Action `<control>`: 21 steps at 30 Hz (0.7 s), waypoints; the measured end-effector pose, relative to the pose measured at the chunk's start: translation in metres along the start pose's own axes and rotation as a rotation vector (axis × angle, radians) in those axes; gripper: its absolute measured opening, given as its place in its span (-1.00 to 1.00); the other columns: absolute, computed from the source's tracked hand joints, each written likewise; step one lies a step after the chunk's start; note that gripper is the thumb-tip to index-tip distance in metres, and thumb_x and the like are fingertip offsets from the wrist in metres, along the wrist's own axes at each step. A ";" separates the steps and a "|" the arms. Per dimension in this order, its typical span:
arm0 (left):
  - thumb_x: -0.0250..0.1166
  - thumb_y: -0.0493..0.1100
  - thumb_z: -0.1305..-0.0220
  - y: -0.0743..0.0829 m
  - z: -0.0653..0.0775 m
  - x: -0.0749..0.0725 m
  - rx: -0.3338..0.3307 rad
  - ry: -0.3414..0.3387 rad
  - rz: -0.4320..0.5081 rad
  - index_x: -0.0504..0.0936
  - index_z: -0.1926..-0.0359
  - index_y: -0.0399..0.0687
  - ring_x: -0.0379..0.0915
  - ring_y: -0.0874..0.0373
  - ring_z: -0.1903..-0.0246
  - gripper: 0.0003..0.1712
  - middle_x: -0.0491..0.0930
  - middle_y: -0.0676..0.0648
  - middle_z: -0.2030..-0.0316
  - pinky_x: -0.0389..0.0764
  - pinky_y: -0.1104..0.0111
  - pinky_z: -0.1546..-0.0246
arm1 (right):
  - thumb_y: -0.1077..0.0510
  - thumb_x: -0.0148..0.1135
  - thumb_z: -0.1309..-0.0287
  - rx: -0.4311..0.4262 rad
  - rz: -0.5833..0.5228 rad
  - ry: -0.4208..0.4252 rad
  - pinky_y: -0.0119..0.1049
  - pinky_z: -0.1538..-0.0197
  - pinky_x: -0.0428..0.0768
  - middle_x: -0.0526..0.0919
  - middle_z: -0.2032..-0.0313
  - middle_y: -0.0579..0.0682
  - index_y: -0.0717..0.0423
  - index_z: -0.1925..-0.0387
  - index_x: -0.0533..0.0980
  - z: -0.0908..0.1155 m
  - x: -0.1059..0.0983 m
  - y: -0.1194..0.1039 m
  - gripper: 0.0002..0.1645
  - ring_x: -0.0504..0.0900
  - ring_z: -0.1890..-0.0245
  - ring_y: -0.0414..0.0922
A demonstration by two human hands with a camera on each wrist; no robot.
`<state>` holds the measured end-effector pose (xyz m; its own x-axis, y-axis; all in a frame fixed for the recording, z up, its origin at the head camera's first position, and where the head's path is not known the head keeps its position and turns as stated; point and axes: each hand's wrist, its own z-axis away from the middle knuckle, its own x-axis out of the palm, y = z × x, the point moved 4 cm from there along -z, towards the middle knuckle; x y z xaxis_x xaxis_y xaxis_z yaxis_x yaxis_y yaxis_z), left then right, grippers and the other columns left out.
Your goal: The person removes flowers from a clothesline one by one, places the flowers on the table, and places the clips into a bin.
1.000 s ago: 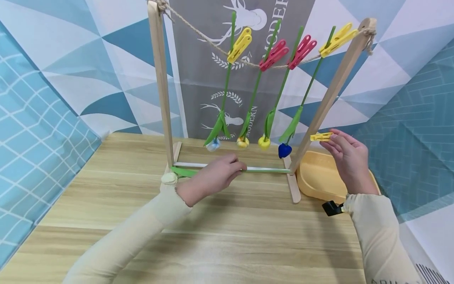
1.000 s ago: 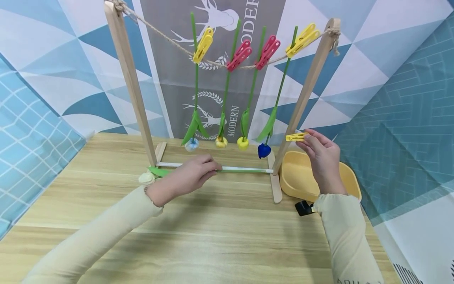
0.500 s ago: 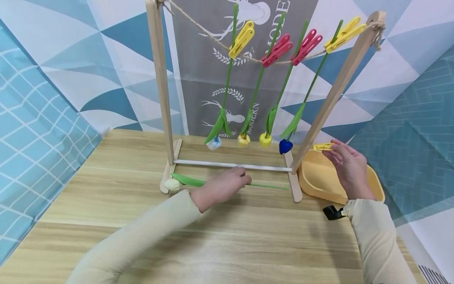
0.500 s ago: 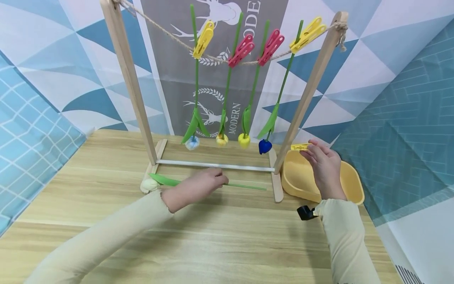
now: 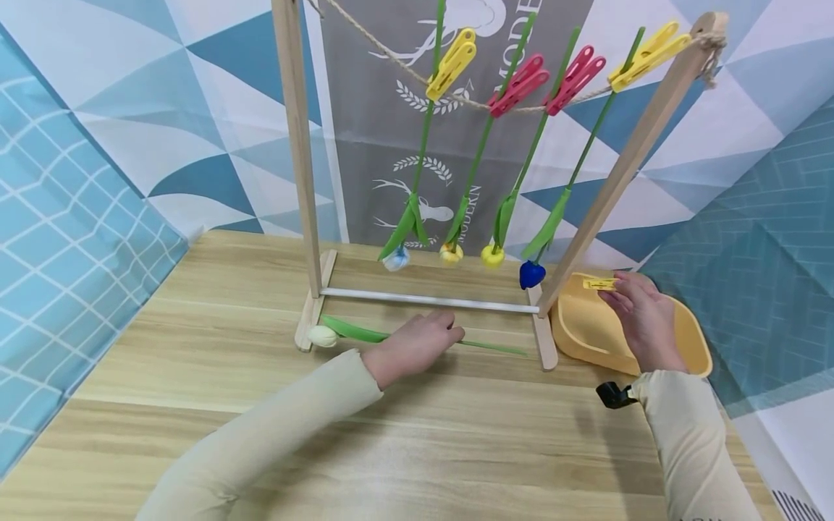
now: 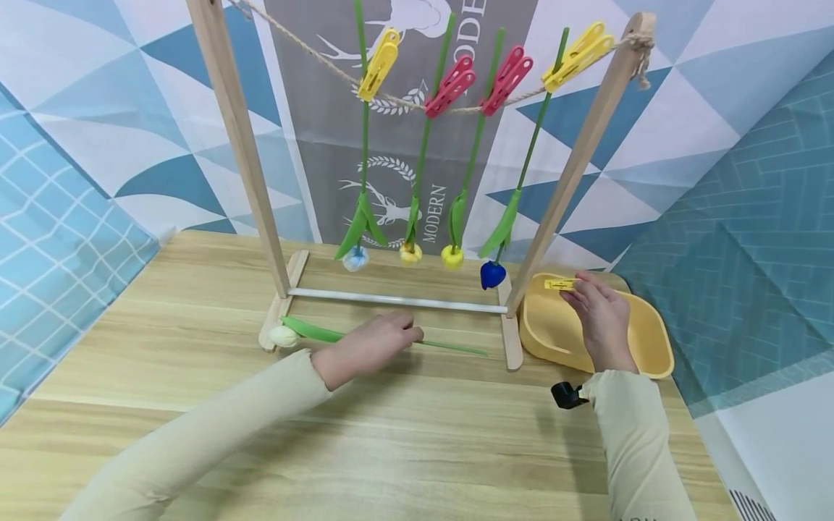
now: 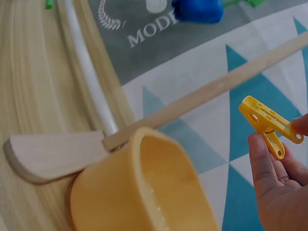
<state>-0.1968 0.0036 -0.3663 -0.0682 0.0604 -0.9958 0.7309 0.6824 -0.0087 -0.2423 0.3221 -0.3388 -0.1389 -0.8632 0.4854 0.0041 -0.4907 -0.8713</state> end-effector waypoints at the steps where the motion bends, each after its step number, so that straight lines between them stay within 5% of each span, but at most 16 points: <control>1: 0.16 -0.41 -0.18 -0.001 -0.001 0.001 -0.005 0.000 -0.003 0.55 0.12 0.02 0.39 0.17 0.32 -0.70 0.47 -0.01 0.29 0.41 0.40 0.56 | 0.34 0.14 -0.18 0.008 0.006 0.005 -0.37 0.18 0.64 0.60 0.26 -0.02 0.23 0.31 0.58 -0.001 -0.002 0.001 -0.90 0.70 0.33 -0.14; 7: 0.14 -0.40 -0.21 -0.002 -0.004 0.012 -0.028 -0.027 -0.030 0.55 0.07 0.02 0.44 0.12 0.20 -0.68 0.49 -0.04 0.21 0.52 0.31 0.46 | 0.29 0.17 -0.18 0.086 0.090 0.057 -0.41 0.21 0.64 0.67 0.36 -0.05 0.16 0.36 0.59 -0.004 -0.017 0.007 -0.92 0.71 0.36 -0.17; 11: 0.10 -0.38 -0.23 -0.002 -0.007 0.019 -0.053 -0.054 -0.038 0.55 0.06 0.04 0.44 0.08 0.14 -0.68 0.49 -0.05 0.16 0.56 0.24 0.36 | 0.18 0.17 -0.20 0.172 0.255 0.057 -0.43 0.20 0.63 0.65 0.35 -0.14 0.07 0.28 0.52 -0.007 -0.027 0.013 -0.94 0.70 0.34 -0.23; 16: 0.10 -0.37 -0.24 -0.002 -0.007 0.025 -0.078 -0.079 -0.063 0.55 0.05 0.05 0.45 0.06 0.11 -0.67 0.50 -0.06 0.13 0.59 0.20 0.26 | 0.13 0.16 -0.22 0.237 0.442 0.007 -0.45 0.15 0.61 0.57 0.30 -0.26 0.28 -0.16 0.23 -0.013 -0.036 0.023 -0.44 0.67 0.30 -0.31; 21: 0.12 -0.37 -0.23 -0.002 -0.007 0.030 -0.101 -0.109 -0.072 0.55 0.04 0.07 0.46 0.07 0.09 -0.66 0.51 -0.05 0.10 0.60 0.19 0.23 | 0.11 0.14 -0.23 0.273 0.538 -0.031 -0.47 0.12 0.60 0.60 0.34 -0.32 0.43 -0.30 0.05 -0.017 -0.042 0.033 -0.22 0.67 0.29 -0.36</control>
<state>-0.2048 0.0091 -0.3951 -0.0400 -0.0666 -0.9970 0.6544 0.7522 -0.0765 -0.2535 0.3444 -0.3889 -0.0179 -0.9998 -0.0133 0.3205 0.0068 -0.9472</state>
